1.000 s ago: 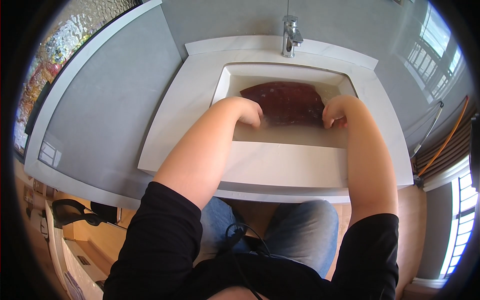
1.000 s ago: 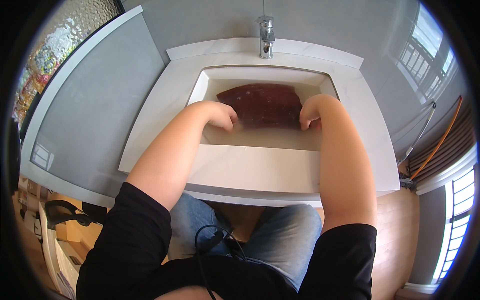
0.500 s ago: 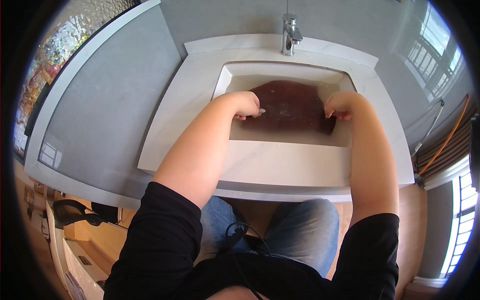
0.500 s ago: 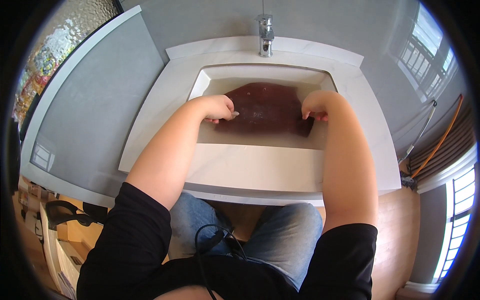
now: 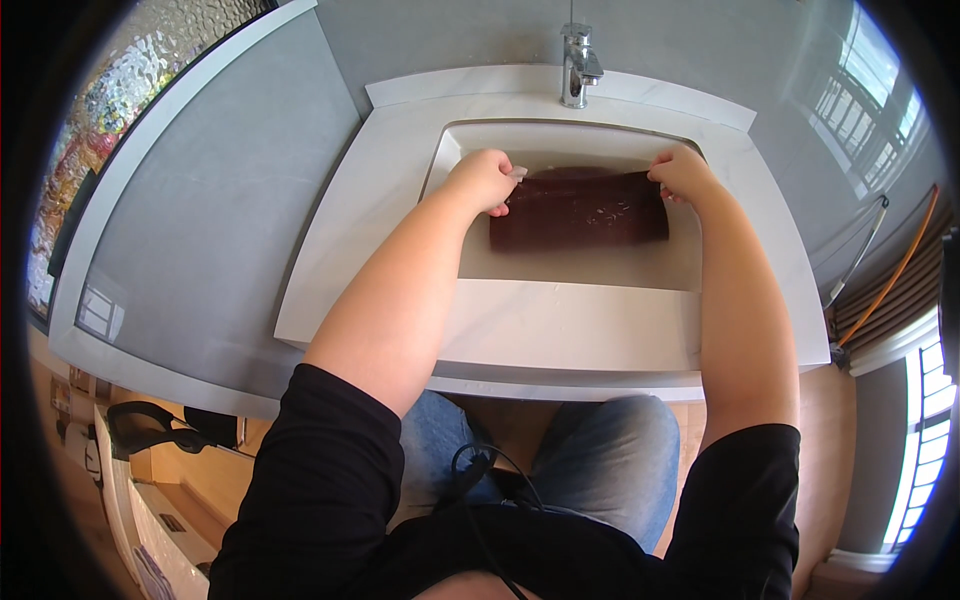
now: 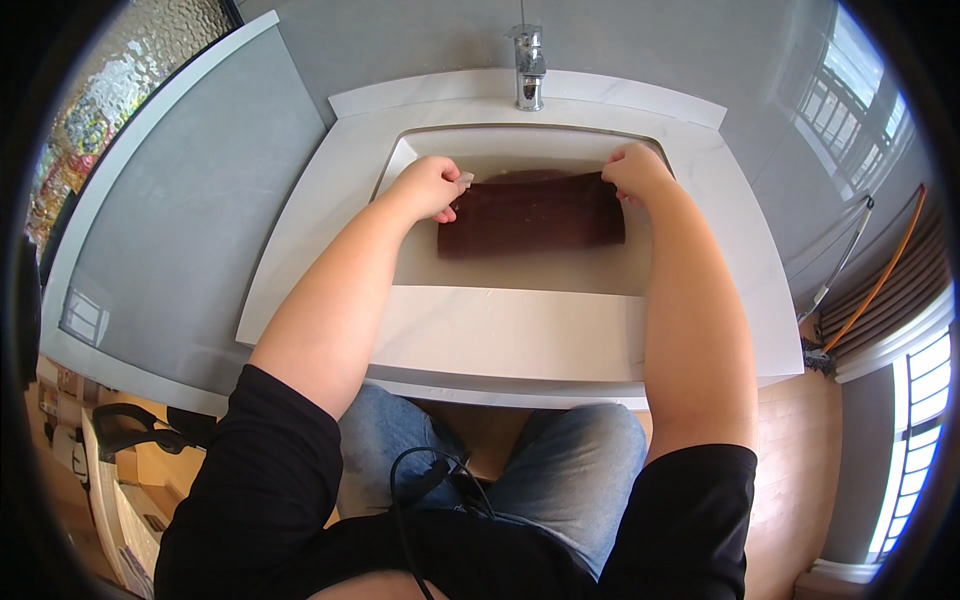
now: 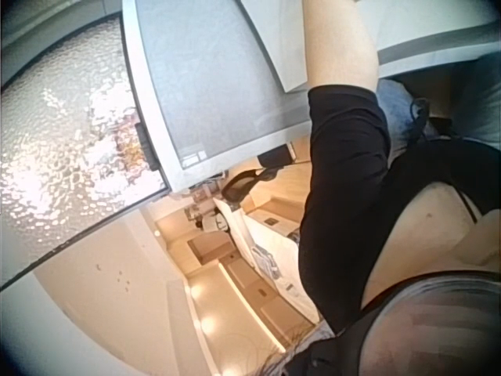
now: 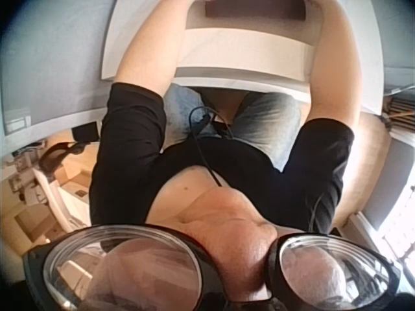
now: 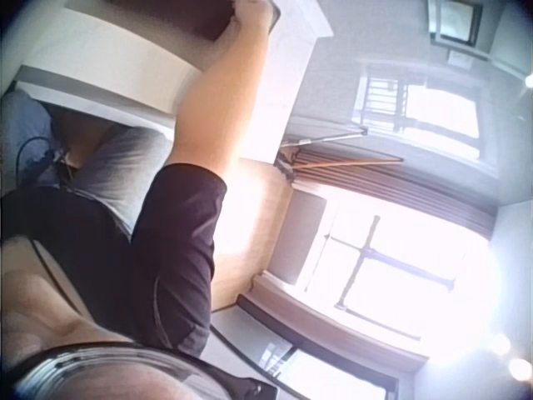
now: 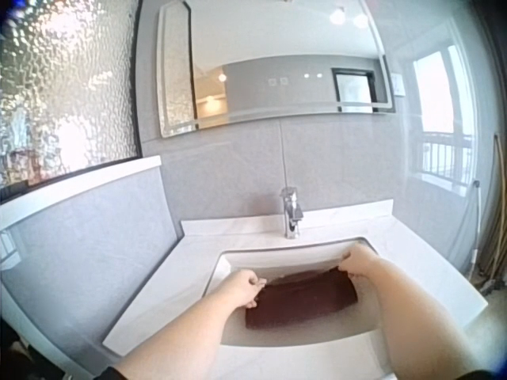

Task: Washing and wringing out several small cloths in a bathroom sink.

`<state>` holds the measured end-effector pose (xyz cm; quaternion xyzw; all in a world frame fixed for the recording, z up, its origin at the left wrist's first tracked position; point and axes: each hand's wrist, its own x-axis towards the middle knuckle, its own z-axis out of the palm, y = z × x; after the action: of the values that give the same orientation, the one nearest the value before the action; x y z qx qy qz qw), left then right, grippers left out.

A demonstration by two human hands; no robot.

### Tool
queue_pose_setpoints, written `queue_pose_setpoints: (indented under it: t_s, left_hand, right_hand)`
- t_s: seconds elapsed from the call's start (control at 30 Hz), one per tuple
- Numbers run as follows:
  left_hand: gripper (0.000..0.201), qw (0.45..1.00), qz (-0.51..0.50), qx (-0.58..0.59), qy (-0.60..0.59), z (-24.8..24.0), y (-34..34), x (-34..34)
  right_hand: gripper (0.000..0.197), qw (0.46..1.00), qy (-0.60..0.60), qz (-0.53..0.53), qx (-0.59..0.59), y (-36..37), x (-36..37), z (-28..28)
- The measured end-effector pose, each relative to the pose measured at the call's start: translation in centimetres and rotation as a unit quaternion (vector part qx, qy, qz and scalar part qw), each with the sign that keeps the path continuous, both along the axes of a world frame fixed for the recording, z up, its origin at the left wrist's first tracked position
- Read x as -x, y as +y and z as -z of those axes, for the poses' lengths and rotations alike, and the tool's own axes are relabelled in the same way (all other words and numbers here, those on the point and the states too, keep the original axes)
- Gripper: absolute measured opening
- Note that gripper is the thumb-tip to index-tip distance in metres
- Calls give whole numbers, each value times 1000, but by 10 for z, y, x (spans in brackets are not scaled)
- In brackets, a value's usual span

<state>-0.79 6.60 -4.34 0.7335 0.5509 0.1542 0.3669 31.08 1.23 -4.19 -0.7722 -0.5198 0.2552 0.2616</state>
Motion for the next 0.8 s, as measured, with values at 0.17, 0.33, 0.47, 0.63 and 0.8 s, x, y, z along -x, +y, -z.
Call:
queue_pose_setpoints:
  t_s: [0.17, 0.33, 0.47, 0.63, 0.8]
  left_hand:
    - [29, 999, 2, -32, -2, -3, 0, -1]
    - [26, 999, 19, 2, 35, -2, 2, 1]
    - [19, 995, 48, 32, 81, 0, 3, -2]
    - [10, 986, 105, 50, 121, 6, 5, 2]
    - [9, 975, 146, 59, 159, 7, 4, 2]
  right_hand:
    - [11, 999, -11, -25, -30, 3, -6, 1]
    - [16, 993, -45, -30, 101, -9, 10, -8]
    - [12, 982, -74, -71, 157, -13, 9, -9]
    - [16, 963, -106, -109, 221, -21, 20, -18]
    - [17, 948, -116, -125, 268, -21, 22, -20]
